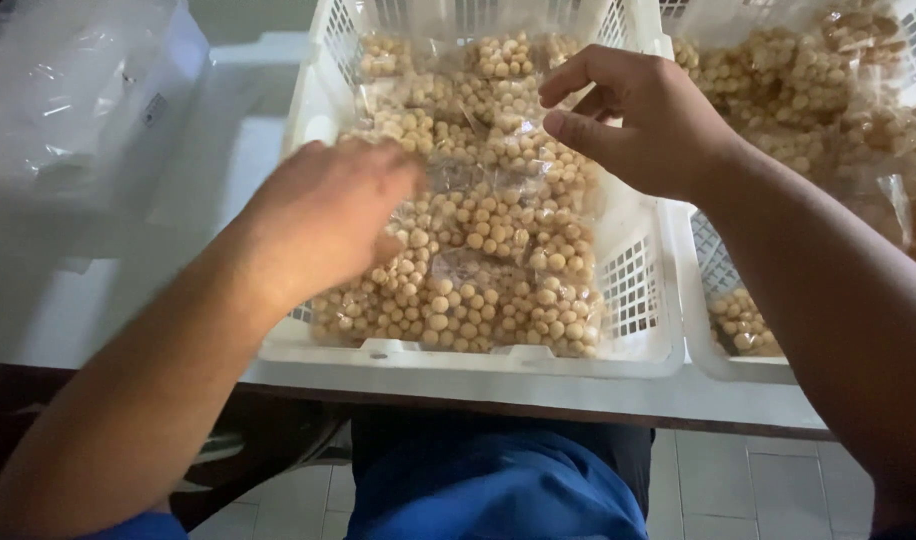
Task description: The person repeatedly picks up small transparent plastic bags filled with round beige food items from a white basket, adjusts the contents, and places them into a second basket. The process continues throughout the clip with no visible tool use.
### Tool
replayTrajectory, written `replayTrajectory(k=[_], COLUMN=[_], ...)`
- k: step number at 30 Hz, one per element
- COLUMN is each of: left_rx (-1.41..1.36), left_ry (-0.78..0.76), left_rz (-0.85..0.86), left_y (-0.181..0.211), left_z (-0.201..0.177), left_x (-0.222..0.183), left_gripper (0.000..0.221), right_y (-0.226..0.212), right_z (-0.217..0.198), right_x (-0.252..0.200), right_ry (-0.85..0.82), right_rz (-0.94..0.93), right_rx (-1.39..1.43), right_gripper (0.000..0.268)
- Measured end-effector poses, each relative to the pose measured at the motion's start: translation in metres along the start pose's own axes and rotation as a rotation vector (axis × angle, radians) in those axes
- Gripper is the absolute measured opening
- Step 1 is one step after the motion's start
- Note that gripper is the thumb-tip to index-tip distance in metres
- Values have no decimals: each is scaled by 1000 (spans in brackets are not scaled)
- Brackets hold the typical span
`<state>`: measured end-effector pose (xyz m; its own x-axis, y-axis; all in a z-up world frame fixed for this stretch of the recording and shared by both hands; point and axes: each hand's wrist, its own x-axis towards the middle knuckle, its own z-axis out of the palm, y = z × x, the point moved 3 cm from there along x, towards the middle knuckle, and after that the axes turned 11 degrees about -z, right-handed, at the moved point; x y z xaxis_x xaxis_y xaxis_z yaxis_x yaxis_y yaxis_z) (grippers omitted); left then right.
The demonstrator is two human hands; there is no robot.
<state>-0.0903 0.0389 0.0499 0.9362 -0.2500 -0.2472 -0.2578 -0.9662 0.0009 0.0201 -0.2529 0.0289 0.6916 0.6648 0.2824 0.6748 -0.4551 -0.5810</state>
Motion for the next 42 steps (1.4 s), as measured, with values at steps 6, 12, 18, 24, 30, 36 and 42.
replayTrajectory(k=[6, 12, 18, 24, 30, 36, 42], left_rx=[135, 131, 5, -45, -184, -180, -188], left_ry=[-438, -329, -283, -188, 9, -41, -68], left_rz=[-146, -13, 5, 29, 129, 122, 121], left_y=[-2, 5, -7, 1, -5, -5, 1], left_z=[48, 46, 53, 40, 42, 41, 33], left_x=[25, 23, 30, 21, 18, 19, 13], left_gripper=[45, 52, 37, 56, 37, 34, 29], right_y=[-1, 17, 66, 56, 56, 66, 80], right_z=[-26, -48, -67, -8, 7, 12, 11], right_x=[-6, -42, -100, -156, -159, -160, -166], right_ry=[-80, -631, -759, -999, -997, -986, -979], right_rz=[-148, 374, 329, 901, 840, 790, 750], right_rx=[-240, -645, -559, -226, -252, -273, -292], right_gripper=[27, 35, 24, 63, 58, 51, 45])
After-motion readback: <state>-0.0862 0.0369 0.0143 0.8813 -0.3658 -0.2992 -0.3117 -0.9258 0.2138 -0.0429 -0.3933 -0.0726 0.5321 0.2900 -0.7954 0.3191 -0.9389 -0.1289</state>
